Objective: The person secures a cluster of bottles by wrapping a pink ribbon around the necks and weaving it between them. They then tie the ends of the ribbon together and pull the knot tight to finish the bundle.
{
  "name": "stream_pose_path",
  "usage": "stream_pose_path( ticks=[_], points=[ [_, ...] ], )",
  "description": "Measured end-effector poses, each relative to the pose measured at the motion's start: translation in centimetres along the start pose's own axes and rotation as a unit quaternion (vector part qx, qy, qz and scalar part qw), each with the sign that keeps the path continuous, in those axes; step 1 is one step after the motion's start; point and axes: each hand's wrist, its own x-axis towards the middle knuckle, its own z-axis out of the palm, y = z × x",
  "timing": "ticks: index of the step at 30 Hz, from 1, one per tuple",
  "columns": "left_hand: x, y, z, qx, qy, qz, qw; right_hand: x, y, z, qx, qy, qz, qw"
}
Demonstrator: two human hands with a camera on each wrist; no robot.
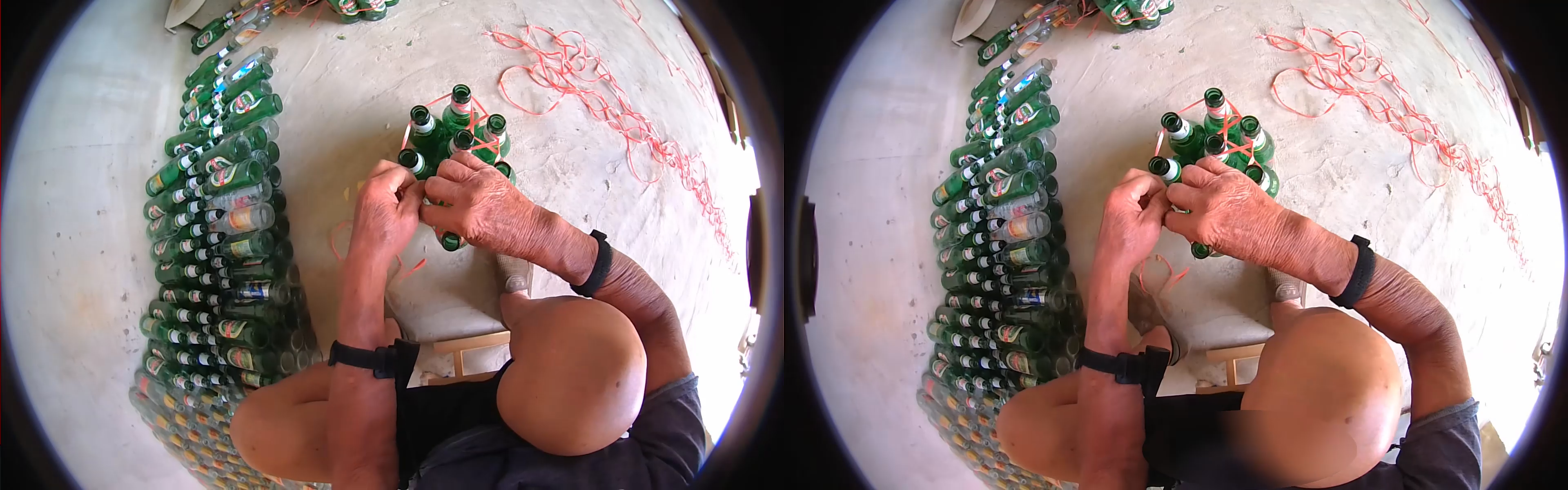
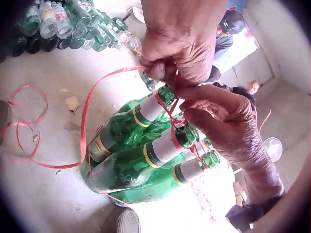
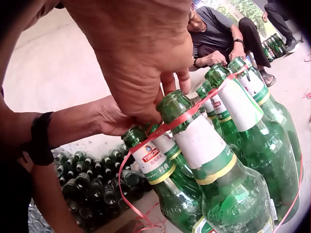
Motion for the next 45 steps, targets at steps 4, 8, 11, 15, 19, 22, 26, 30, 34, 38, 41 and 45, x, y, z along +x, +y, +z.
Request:
stream_pose_path(
  ticks=[4, 8, 11, 15, 19, 22, 26, 30, 34, 38, 41, 45],
  points=[
    [0.4, 0.3, -0.1, -0.008, 0.013, -0.013, 1.000, -0.2, 0.5, 1.0, 0.037, 0.017, -0.007, 0.999],
    [0.5, -0.4, -0.3, 0.026, 0.011, 0.000, 1.000, -0.5, 0.7, 1.8, 0.070, 0.030, 0.034, 0.997],
    [0.4, -0.3, -0.2, 0.062, 0.008, -0.009, 0.998, -0.6, 1.0, 1.7, 0.068, 0.023, 0.062, 0.995],
    [0.8, -0.5, -0.6, 0.065, -0.033, -0.055, 0.996, -0.2, 0.0, 1.2, 0.069, -0.024, 0.084, 0.994],
    [1.0, -2.0, -0.2, -0.012, -0.020, -0.073, 0.997, 0.0, -0.3, 1.3, 0.062, -0.043, 0.097, 0.992],
    [1.2, -2.1, -0.3, -0.035, -0.012, -0.072, 0.997, 0.0, -0.4, 0.9, 0.074, -0.056, 0.104, 0.990],
    [1.2, -2.5, -0.7, -0.037, -0.008, -0.070, 0.997, -0.1, -0.4, 1.1, 0.112, -0.057, 0.133, 0.983],
    [1.2, -3.5, -0.5, -0.020, 0.009, -0.039, 0.999, 0.0, -0.4, 0.9, 0.114, -0.073, 0.129, 0.982],
    [1.0, -3.8, -0.4, -0.010, 0.043, -0.008, 0.999, 0.0, -0.3, 0.8, 0.107, -0.089, 0.126, 0.982],
    [1.1, -4.3, -0.4, 0.004, 0.046, 0.008, 0.999, -0.2, -0.3, 1.3, 0.091, -0.093, 0.114, 0.985],
    [1.0, -4.0, -0.3, -0.019, 0.057, -0.004, 0.998, -0.4, 0.0, 1.7, 0.087, -0.090, 0.089, 0.988],
    [0.9, -4.0, -0.3, -0.041, 0.062, -0.009, 0.997, -0.2, 0.1, 1.6, 0.085, -0.094, 0.073, 0.989]
  ],
)
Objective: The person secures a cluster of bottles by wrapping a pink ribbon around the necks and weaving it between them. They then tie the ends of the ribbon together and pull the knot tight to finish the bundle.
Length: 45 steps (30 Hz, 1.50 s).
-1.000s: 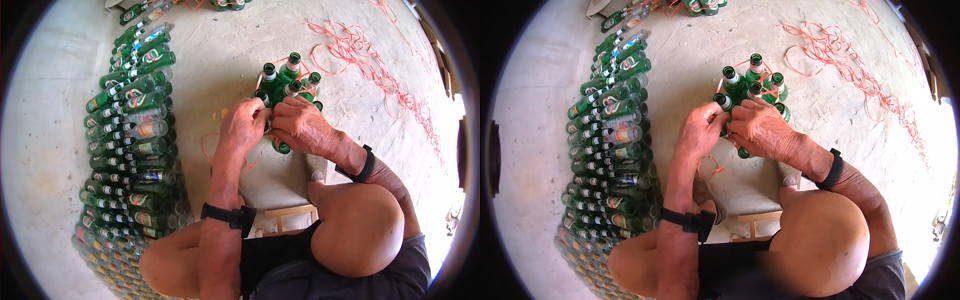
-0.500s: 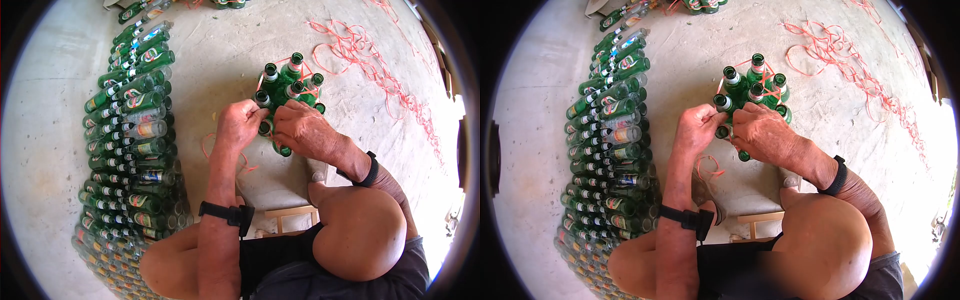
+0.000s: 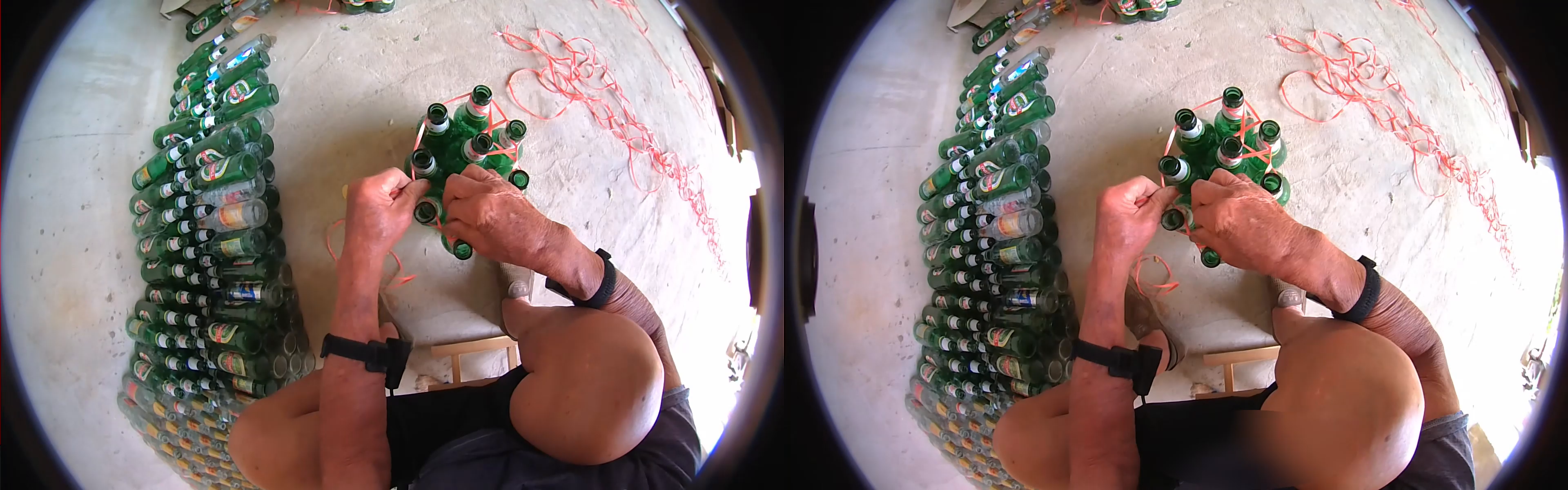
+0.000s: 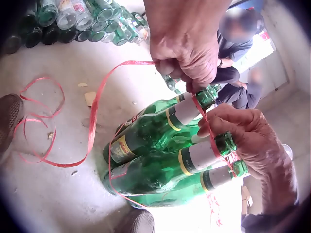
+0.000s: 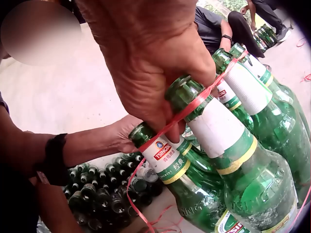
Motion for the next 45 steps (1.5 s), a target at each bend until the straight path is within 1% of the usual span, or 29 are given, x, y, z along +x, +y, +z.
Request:
stream_pose_path(
  ticks=[1, 5, 8, 10, 13, 16, 19, 22, 25, 28, 31, 34, 37, 38, 40, 41, 44, 45],
  points=[
    [0.0, -0.2, 0.1, -0.001, 0.001, 0.008, 1.000, 0.0, 0.0, 0.3, 0.000, 0.001, 0.006, 1.000],
    [-0.3, -0.3, 0.4, -0.019, 0.014, -0.007, 1.000, 0.0, -0.1, 0.5, 0.017, 0.008, 0.038, 0.999],
    [-0.3, -0.5, 0.5, -0.029, 0.025, -0.003, 0.999, 0.2, -0.8, -0.2, 0.129, 0.049, 0.108, 0.985],
    [-0.5, -0.4, 0.5, -0.040, 0.033, 0.003, 0.999, 0.0, -0.7, 0.0, 0.143, 0.053, 0.109, 0.982],
    [-0.6, -0.9, 0.6, -0.049, 0.032, -0.028, 0.998, -0.1, -0.5, 0.2, 0.146, 0.052, 0.103, 0.983],
    [-1.0, -0.6, 0.8, -0.065, 0.051, -0.016, 0.996, -0.1, -0.5, 0.3, 0.137, 0.048, 0.095, 0.985],
    [-1.0, -0.3, 0.2, -0.047, 0.031, -0.028, 0.998, -0.1, -0.5, 0.0, 0.126, 0.046, 0.086, 0.987],
    [-1.0, -0.2, -1.1, -0.027, -0.023, -0.072, 0.997, -0.1, -0.4, 0.2, 0.116, 0.047, 0.088, 0.988],
    [-1.3, -0.2, -1.4, -0.063, -0.023, -0.051, 0.996, 0.0, -0.5, 0.1, 0.117, 0.044, 0.085, 0.989],
    [-1.6, -0.1, -1.9, -0.038, -0.039, -0.064, 0.996, -0.2, -0.5, 0.0, 0.117, 0.042, 0.085, 0.989],
    [-1.9, -0.1, -2.1, -0.068, -0.044, -0.076, 0.994, -0.2, -0.5, 0.0, 0.115, 0.044, 0.083, 0.989],
    [-2.3, -0.1, -2.4, -0.118, -0.058, -0.104, 0.986, -0.3, -0.4, 0.2, 0.110, 0.044, 0.084, 0.989],
    [-3.0, 1.1, -2.8, -0.156, -0.062, -0.166, 0.972, -0.3, -0.3, 0.5, 0.105, 0.049, 0.082, 0.990],
    [-3.0, 1.2, -2.8, -0.157, -0.058, -0.173, 0.971, -0.4, -0.3, 0.5, 0.104, 0.050, 0.081, 0.990],
    [-3.2, 1.1, -2.8, -0.161, -0.051, -0.188, 0.967, -0.5, -0.6, 0.2, 0.090, 0.047, 0.093, 0.991],
    [-3.3, 0.8, -2.7, -0.158, -0.049, -0.183, 0.969, -0.4, -0.8, 0.0, 0.082, 0.045, 0.098, 0.991],
    [-3.2, 0.0, -2.1, -0.157, -0.047, -0.171, 0.972, -0.6, -1.1, -0.9, 0.127, 0.083, 0.121, 0.981],
    [-3.1, 0.1, -2.1, -0.161, -0.047, -0.172, 0.971, -0.8, -1.2, -1.3, 0.124, 0.075, 0.127, 0.981]
  ],
)
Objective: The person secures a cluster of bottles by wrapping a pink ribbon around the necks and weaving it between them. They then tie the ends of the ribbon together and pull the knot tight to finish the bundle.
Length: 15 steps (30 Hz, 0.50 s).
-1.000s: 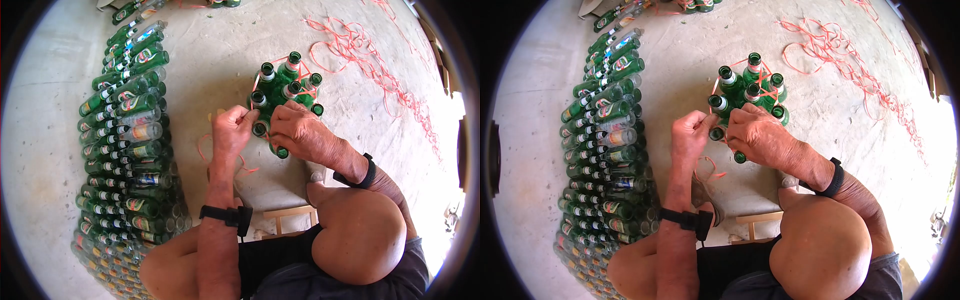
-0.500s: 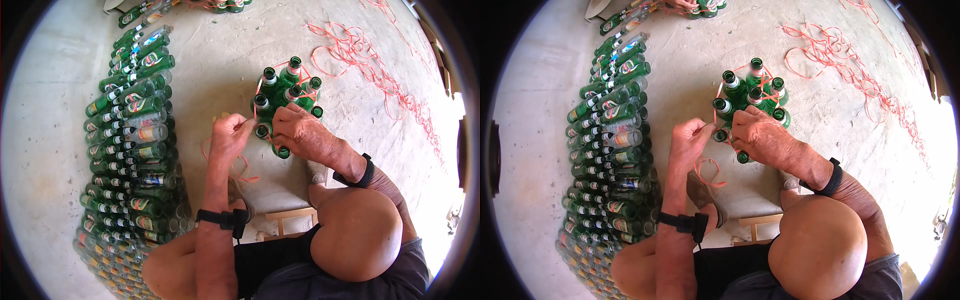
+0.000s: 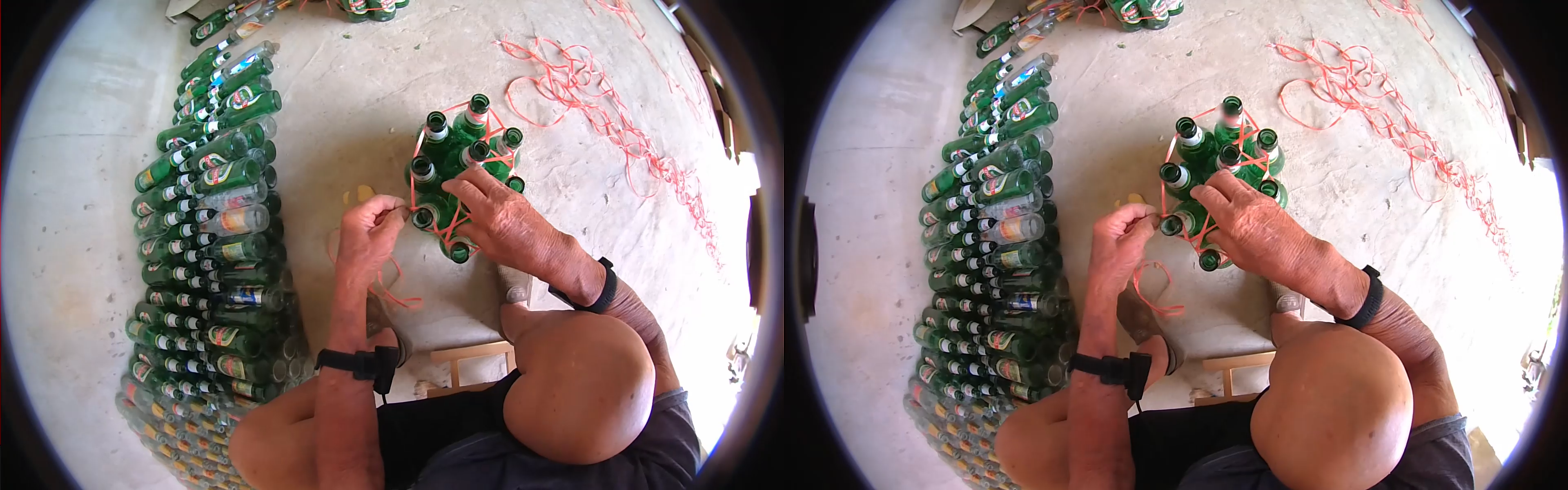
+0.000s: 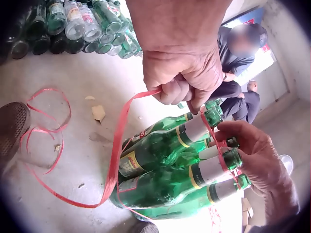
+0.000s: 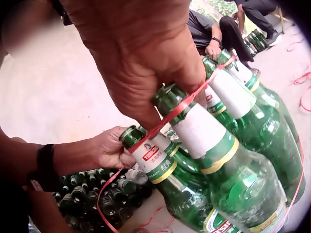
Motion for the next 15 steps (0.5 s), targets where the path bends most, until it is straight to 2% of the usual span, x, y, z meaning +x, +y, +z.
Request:
stream_pose_path(
  ticks=[10, 13, 15],
  points=[
    [0.9, -1.4, -0.5, 0.017, -0.017, 0.012, 1.000, -1.7, -0.3, -1.7, 0.001, -0.013, 0.017, 1.000],
    [0.7, -1.5, 0.2, 0.013, 0.007, 0.061, 0.998, -1.5, -0.1, -1.9, -0.004, -0.015, 0.008, 1.000],
    [0.6, -1.9, 0.4, 0.013, 0.018, 0.064, 0.998, -1.5, 0.0, -2.0, -0.003, -0.028, 0.015, 0.999]
  ],
)
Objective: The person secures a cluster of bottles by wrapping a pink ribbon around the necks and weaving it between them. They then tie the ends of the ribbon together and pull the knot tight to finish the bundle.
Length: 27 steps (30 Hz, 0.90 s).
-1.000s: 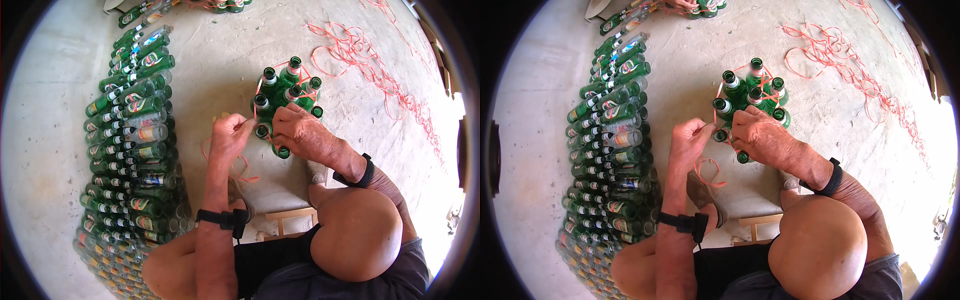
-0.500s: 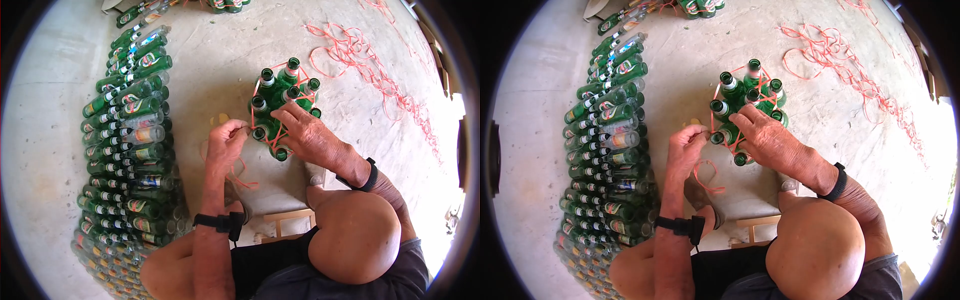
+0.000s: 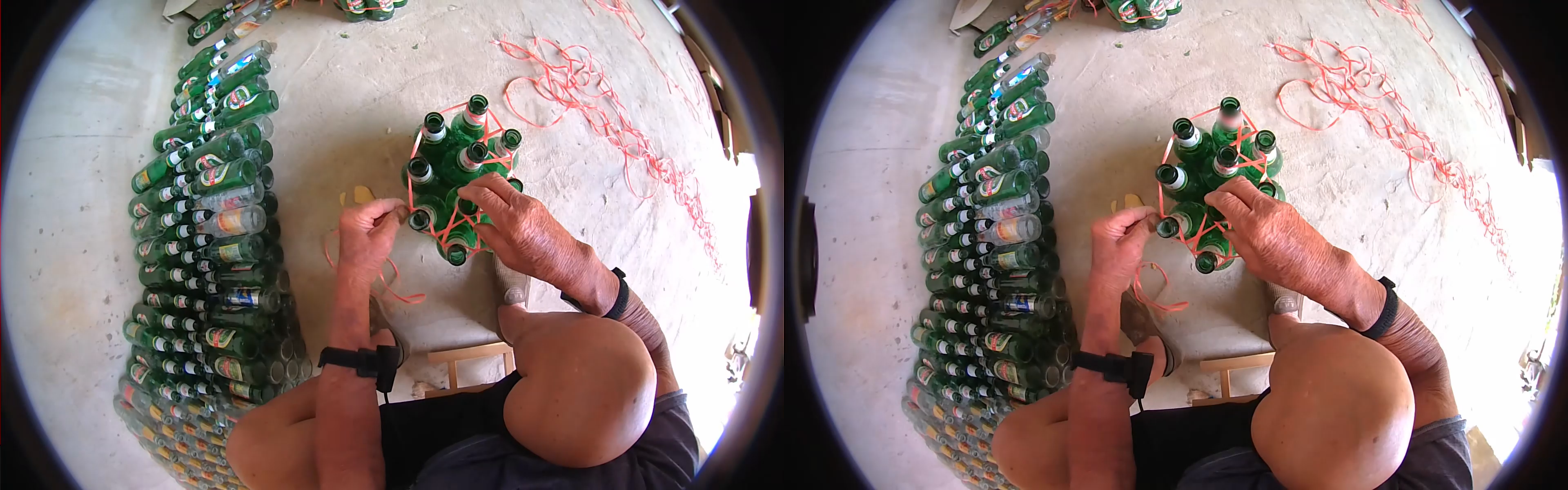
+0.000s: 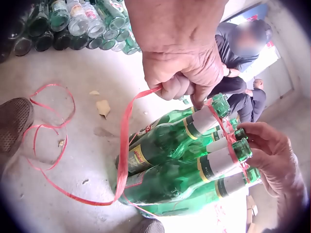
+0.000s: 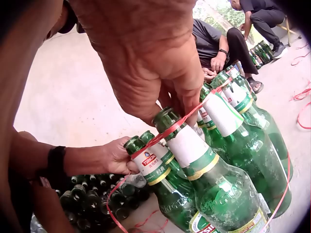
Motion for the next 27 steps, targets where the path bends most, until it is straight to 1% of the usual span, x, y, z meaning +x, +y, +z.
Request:
stream_pose_path(
  ticks=[2, 5, 7, 8, 10, 11, 12, 15, 16, 19, 20, 23, 24, 27],
  points=[
    [-0.1, -0.3, 0.1, -0.001, 0.008, -0.003, 1.000, -0.1, 0.3, 0.0, 0.007, -0.021, 0.021, 1.000],
    [-0.3, 0.1, 0.4, -0.017, 0.016, -0.024, 0.999, -0.4, -0.4, -0.2, -0.033, 0.047, -0.033, 0.998],
    [-0.3, 0.1, 0.5, -0.041, 0.022, -0.042, 0.998, -1.5, 0.5, -0.8, -0.054, 0.096, -0.088, 0.990],
    [-0.4, 0.0, 0.5, -0.041, 0.025, -0.036, 0.998, -2.3, 1.0, -0.9, -0.063, 0.121, -0.114, 0.984],
    [-0.4, -0.5, 0.7, -0.040, 0.028, -0.023, 0.999, -3.8, 1.4, -0.8, -0.023, 0.164, 0.007, 0.986],
    [-0.3, -0.7, 0.8, -0.045, 0.027, -0.020, 0.998, -4.6, 1.8, -0.6, -0.004, 0.187, 0.069, 0.980],
    [-0.3, -0.9, 0.9, -0.049, 0.025, -0.017, 0.998, -5.1, 2.6, 0.1, 0.045, 0.191, 0.161, 0.967],
    [-0.3, -0.7, 0.9, -0.046, 0.025, -0.030, 0.998, -5.1, 3.4, 1.0, 0.123, 0.199, 0.169, 0.958],
    [-0.4, -0.6, 0.8, -0.042, 0.026, -0.039, 0.998, -4.9, 3.5, 1.5, 0.168, 0.194, 0.188, 0.948],
    [-0.4, -1.0, 0.8, -0.067, 0.024, -0.046, 0.996, -4.2, 3.3, 1.0, 0.133, 0.152, 0.204, 0.958],
    [-0.4, -1.4, 0.8, -0.071, 0.024, -0.045, 0.996, -4.2, 4.2, 1.1, 0.105, 0.149, 0.164, 0.970],
    [-0.3, -1.6, 0.9, -0.074, 0.024, -0.039, 0.996, -3.2, 4.3, 0.4, 0.124, 0.128, 0.172, 0.969],
    [-0.3, -1.5, 0.9, -0.069, 0.023, -0.035, 0.997, -2.9, 4.5, 0.9, 0.128, 0.144, 0.167, 0.967],
    [-0.5, -1.5, 0.9, -0.070, 0.025, -0.037, 0.997, -2.3, 4.4, 1.0, 0.133, 0.130, 0.215, 0.959]
  ],
)
